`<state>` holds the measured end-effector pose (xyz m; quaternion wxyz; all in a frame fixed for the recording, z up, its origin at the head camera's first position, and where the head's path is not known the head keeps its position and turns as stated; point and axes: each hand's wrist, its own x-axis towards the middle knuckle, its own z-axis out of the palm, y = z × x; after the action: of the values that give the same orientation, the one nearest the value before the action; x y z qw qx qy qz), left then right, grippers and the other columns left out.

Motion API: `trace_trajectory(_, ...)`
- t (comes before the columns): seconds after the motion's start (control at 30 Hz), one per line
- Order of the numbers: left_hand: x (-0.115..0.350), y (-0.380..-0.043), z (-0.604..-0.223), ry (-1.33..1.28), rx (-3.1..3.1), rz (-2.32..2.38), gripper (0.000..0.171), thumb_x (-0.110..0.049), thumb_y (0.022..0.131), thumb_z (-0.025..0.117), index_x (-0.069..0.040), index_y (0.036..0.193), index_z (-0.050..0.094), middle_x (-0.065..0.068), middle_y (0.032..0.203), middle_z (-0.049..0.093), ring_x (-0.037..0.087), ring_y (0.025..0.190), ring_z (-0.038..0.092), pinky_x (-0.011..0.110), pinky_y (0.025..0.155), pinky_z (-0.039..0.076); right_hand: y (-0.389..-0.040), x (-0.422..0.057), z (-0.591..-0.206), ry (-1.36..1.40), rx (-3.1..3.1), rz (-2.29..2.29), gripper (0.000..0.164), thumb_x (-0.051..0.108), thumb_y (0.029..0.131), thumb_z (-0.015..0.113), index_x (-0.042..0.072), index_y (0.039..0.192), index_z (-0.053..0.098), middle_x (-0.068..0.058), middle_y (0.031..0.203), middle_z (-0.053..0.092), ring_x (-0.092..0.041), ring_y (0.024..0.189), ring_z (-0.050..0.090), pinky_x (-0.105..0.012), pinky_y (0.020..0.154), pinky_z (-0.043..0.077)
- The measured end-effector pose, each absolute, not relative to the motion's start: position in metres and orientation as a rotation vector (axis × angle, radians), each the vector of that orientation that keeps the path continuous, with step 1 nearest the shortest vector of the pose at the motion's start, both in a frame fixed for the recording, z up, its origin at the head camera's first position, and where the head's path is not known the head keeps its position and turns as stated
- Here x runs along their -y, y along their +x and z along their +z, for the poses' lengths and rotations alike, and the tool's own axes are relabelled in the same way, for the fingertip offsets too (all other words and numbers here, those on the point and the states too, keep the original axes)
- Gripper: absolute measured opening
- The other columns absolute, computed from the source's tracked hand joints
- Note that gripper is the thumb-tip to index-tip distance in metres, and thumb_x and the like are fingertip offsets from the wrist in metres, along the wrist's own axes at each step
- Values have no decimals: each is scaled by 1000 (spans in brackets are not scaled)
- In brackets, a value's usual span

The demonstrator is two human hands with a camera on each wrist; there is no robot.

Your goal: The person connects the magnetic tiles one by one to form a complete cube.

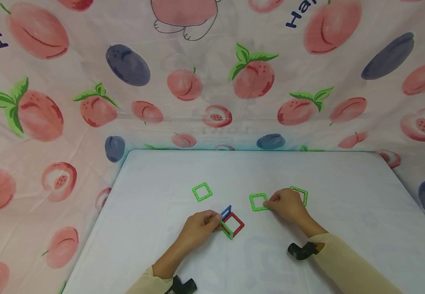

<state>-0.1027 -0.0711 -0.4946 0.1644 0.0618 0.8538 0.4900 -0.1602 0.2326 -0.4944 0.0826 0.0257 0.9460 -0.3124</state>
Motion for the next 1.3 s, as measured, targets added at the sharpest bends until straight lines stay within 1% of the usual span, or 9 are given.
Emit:
trace_trajectory(0.43, 70, -102, -494, 182, -2449, 1386, 34, -43, 104, 58, -14, 110, 74, -5, 88, 76, 9, 89, 69, 33, 79, 50, -157, -231, -494, 43, -2775, -940, 19, 27, 87, 78, 8, 83, 76, 1, 73, 68, -17, 75, 58, -30, 65, 44)
trace_trajectory(0.63, 70, -102, -493, 175, -2448, 1385, 35, -44, 103, 58, -13, 111, 74, -5, 88, 77, 9, 89, 69, 34, 79, 50, -157, -231, -494, 44, -2743, -991, 22, 30, 88, 76, 8, 87, 76, 0, 75, 69, -17, 77, 58, -29, 67, 44)
trace_trajectory(0.8, 69, -101, -491, 170, -2446, 1386, 35, -43, 103, 58, -13, 112, 74, -4, 88, 77, 10, 89, 69, 35, 80, 49, -157, -229, -494, 72, -2679, -1051, 22, 29, 90, 74, 8, 94, 77, -1, 83, 69, -19, 83, 57, -30, 70, 45)
trace_trajectory(0.97, 69, -102, -491, 168, -2444, 1389, 35, -43, 104, 58, -13, 112, 74, -4, 89, 77, 10, 90, 69, 35, 80, 49, -157, -228, -492, 77, -2608, -1122, 21, 31, 92, 71, 12, 97, 78, -1, 91, 69, -20, 88, 53, -30, 71, 44)
trace_trajectory(1.07, 69, -102, -491, 168, -2449, 1384, 36, -43, 104, 58, -13, 113, 74, -4, 89, 77, 10, 90, 69, 34, 81, 49, -157, -227, -491, 95, -2528, -1204, 21, 33, 93, 71, 14, 97, 78, -1, 88, 65, -19, 85, 51, -29, 68, 43)
trace_trajectory(1.2, 70, -101, -491, 173, -2453, 1382, 37, -44, 103, 58, -12, 113, 74, -3, 91, 77, 11, 91, 69, 34, 81, 49, -156, -226, -490, 105, -2418, -1318, 24, 34, 93, 73, 11, 99, 77, -1, 79, 56, -18, 78, 50, -28, 62, 42)
trace_trajectory(1.3, 70, -101, -491, 177, -2451, 1388, 37, -43, 103, 58, -11, 114, 74, -2, 92, 78, 11, 92, 70, 35, 82, 50, -155, -223, -488, 91, -2371, -1359, 28, 36, 93, 74, 9, 100, 76, -1, 74, 52, -18, 75, 49, -29, 61, 40)
